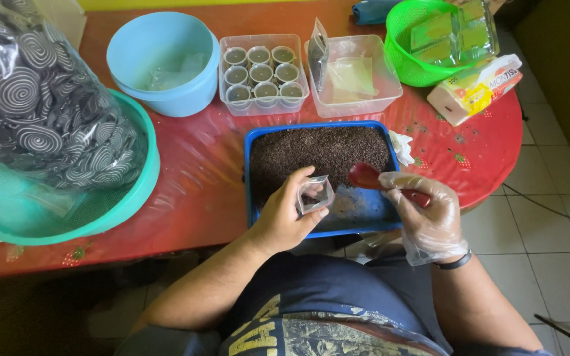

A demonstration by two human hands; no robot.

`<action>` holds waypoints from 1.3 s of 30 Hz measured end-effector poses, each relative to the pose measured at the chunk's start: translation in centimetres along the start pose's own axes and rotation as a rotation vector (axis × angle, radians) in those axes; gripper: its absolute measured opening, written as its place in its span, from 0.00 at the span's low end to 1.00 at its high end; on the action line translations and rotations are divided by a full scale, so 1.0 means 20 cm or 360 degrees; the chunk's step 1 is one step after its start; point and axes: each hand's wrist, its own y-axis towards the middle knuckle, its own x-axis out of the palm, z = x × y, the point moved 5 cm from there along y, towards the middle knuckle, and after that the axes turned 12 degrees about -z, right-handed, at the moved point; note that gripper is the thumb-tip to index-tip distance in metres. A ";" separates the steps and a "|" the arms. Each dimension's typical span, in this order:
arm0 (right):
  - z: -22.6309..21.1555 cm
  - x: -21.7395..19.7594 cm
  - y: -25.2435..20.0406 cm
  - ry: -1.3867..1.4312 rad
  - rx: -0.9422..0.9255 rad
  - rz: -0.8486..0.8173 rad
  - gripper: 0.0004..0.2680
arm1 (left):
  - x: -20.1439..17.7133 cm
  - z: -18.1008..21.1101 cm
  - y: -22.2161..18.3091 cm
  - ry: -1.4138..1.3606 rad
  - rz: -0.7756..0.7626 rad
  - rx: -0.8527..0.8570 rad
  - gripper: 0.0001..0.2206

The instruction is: The person fills small plastic bags with chocolate sprinkles using a small red scoop, handling the bags and the scoop with gloved hands.

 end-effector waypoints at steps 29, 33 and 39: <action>0.24 0.03 0.00 -0.0223 0.0422 0.0136 0.04 | 0.00 -0.01 0.00 0.0047 -0.0066 -0.0013 0.30; 0.12 0.03 0.00 0.0027 0.0273 0.0186 0.03 | 0.00 -0.01 -0.01 0.0052 -0.0034 0.0010 0.30; -0.14 0.03 0.00 0.0175 -0.0111 0.0069 0.05 | -0.01 0.02 0.01 0.0114 0.0028 0.0043 0.30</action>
